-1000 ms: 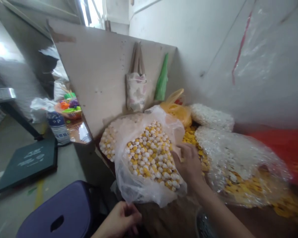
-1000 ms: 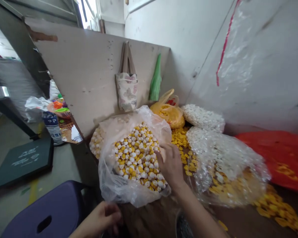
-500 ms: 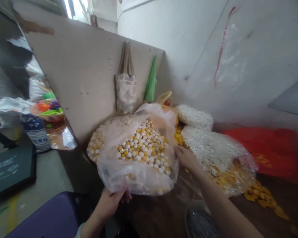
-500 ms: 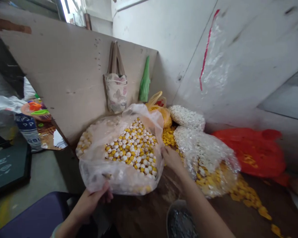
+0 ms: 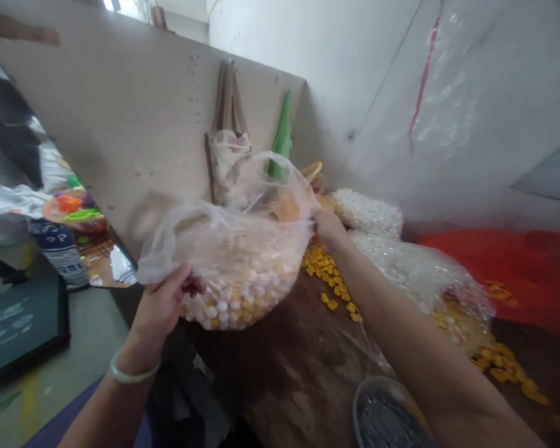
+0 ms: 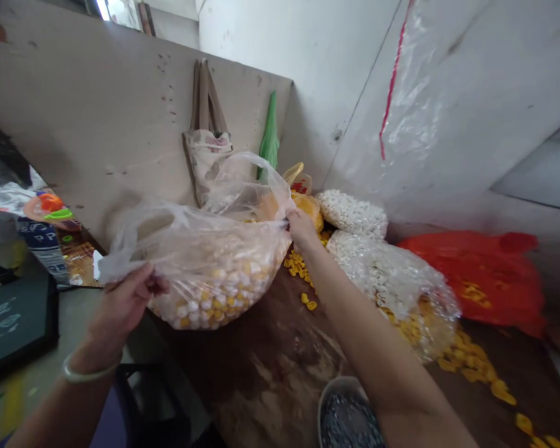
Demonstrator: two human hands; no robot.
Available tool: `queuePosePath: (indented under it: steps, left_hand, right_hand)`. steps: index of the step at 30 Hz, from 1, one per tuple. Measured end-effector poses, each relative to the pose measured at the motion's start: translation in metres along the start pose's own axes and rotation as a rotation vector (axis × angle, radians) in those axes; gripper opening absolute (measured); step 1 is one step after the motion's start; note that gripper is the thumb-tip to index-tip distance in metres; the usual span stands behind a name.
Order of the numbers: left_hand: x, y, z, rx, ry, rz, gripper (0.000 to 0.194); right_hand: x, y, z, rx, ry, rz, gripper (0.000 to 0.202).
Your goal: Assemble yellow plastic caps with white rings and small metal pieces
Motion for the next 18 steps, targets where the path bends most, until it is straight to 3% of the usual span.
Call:
queuePosePath:
  steps: [6, 14, 18]
  left_hand:
    - [-0.014, 0.022, -0.058, -0.144, -0.051, 0.012, 0.018]
    - [-0.079, 0.011, -0.127, -0.362, 0.054, 0.184, 0.026]
    - [-0.1, 0.018, -0.15, -0.371, 0.068, 0.173, 0.033]
  right_hand:
    - [-0.003, 0.039, 0.015, 0.042, 0.227, -0.149, 0.012]
    - [0.009, 0.07, 0.039, 0.085, 0.397, -0.228, 0.022]
    - [0.009, 0.095, 0.055, 0.146, 0.434, -0.181, 0.024]
Point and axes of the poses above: each hand's wrist, its own y-axis towards the middle knuckle, its own x-axis out of the back of the hand, z = x × y, the point moved 8 cm from there along y, towards the middle knuckle, and after that the axes turned 10 degrees about x, right-handed, at the moved point
